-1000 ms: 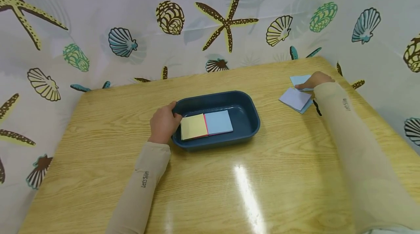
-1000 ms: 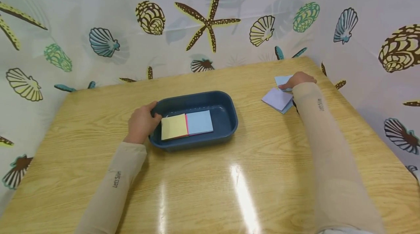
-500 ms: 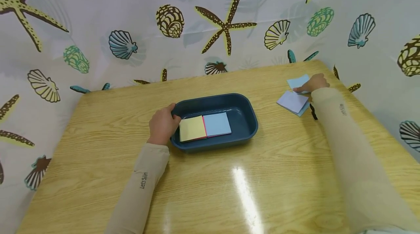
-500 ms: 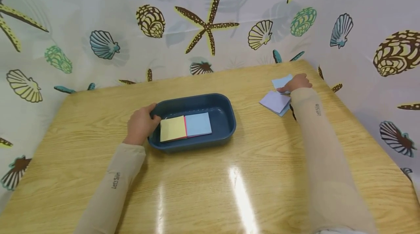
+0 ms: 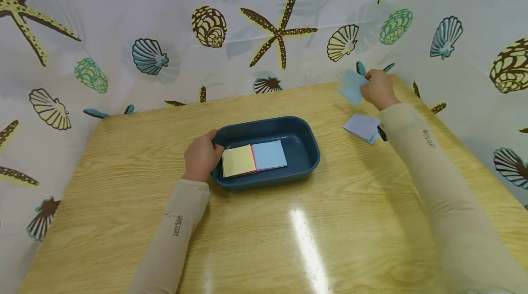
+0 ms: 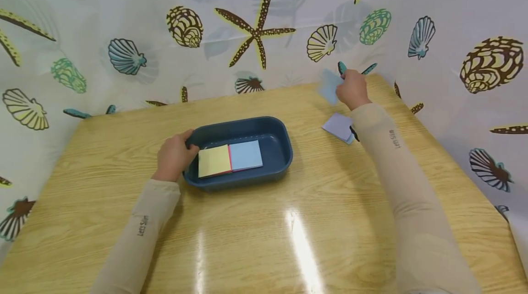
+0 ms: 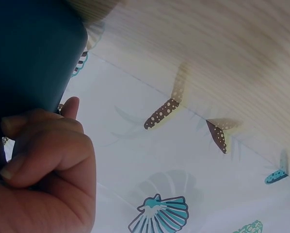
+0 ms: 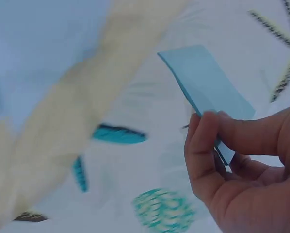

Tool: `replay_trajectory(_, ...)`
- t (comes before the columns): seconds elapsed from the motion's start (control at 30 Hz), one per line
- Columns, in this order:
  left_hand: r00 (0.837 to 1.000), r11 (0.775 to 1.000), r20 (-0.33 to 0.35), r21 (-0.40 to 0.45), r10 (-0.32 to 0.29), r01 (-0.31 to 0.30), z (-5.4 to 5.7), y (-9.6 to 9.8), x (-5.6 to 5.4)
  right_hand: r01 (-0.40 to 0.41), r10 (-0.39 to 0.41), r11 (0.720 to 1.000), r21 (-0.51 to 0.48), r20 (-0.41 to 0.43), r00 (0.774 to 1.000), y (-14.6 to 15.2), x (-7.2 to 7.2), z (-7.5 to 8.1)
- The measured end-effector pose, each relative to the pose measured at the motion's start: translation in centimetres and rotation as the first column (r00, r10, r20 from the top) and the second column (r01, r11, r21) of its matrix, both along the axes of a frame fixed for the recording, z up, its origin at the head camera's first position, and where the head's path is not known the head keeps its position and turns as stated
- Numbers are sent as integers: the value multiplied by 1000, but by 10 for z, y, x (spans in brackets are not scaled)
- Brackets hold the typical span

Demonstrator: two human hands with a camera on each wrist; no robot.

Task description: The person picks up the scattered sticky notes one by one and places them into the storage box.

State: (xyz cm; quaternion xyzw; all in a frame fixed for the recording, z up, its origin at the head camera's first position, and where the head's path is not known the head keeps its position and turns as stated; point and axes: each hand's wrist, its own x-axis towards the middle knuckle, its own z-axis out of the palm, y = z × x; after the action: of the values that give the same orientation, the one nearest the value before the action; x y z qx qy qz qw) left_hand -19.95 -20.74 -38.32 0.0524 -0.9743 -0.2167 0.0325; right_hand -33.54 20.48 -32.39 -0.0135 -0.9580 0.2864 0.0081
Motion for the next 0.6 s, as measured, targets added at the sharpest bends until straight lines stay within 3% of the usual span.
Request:
replay_trajectory(0.23,1000,1000,5,7,-2,2,-1,-1,0,-135,135,991,1,-1,991,-58,19,32)
replay_trajectory(0.6,1000,1000,7,19,6,-6,0,-1,0,-342,344,939,-43,33,938,-111,36,48)
